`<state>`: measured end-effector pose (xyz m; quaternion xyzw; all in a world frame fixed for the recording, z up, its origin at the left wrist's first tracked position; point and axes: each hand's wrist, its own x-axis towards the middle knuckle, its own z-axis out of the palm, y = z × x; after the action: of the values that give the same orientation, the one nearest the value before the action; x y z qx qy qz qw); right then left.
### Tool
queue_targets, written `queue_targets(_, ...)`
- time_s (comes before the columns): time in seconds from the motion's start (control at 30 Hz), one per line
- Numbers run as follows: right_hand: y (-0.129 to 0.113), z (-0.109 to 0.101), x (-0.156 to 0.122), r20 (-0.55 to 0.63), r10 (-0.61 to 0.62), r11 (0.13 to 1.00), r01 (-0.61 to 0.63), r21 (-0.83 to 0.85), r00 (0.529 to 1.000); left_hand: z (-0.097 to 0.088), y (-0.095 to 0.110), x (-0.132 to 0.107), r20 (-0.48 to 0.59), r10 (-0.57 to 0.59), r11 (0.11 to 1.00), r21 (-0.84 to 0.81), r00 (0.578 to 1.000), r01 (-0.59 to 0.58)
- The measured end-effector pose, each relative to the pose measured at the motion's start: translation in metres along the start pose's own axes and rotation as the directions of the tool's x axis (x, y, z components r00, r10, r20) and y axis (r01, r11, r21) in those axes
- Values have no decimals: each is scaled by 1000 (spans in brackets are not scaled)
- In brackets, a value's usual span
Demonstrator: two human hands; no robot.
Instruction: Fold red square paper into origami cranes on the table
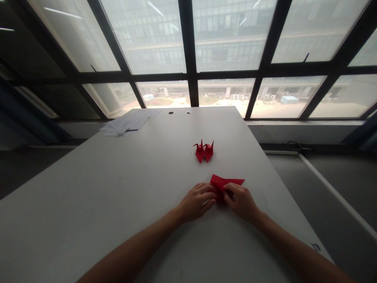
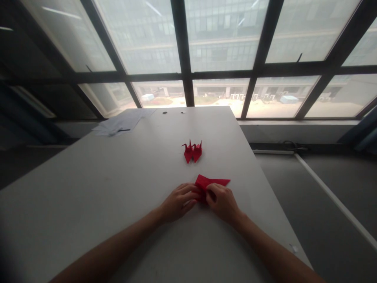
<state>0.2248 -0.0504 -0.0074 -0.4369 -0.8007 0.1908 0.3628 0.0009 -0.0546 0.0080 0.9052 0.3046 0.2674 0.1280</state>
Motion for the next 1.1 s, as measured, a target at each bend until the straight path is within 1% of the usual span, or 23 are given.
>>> queue_targets(0.07,-1,-1,0,-40,6,998,-3,60,999,2,-1,0,67,24,1000,-13,997,-24)
queue_targets(0.13,-1,-2,1,-57,-6,993,13,114,998,4,-3,0,106,4,1000,-14,994,-3)
queue_targets(0.2,1,-6,3,-49,-33,993,38,115,998,6,-5,-2,120,-34,999,-10,992,35)
queue_targets(0.3,8,-14,6,-5,-64,998,64,11,998,6,-5,-4,113,-83,996,21,990,81)
queue_targets(0.4,17,-20,8,79,-90,993,96,-72,993,4,-4,-3,103,-114,992,58,988,108)
queue_targets(0.5,20,-21,9,166,-131,987,144,-72,977,0,-4,-2,78,-137,989,73,987,132)
queue_targets(0.6,18,-19,9,242,-172,981,188,-45,955,-2,-4,-2,64,-143,985,106,988,136)
queue_targets(0.73,17,-15,9,248,-176,982,187,-21,953,-4,-2,-2,102,-125,979,176,987,106)
queue_targets(0.87,18,-15,8,229,-195,979,203,-10,954,-6,0,-1,109,-74,985,166,991,55)
queue_targets(0.93,18,-15,8,228,-200,977,211,-26,953,-6,-1,-1,70,-84,990,122,994,75)
queue_targets(1.0,17,-16,8,229,-198,976,213,-42,953,-5,-6,-1,-36,-159,985,68,987,161)
queue_targets(1.07,17,-16,8,229,-201,974,218,-53,952,-4,-11,-1,-167,-244,968,20,955,251)
queue_targets(1.1,17,-15,8,227,-204,973,223,-58,952,-4,-14,-1,-219,-268,961,5,938,276)
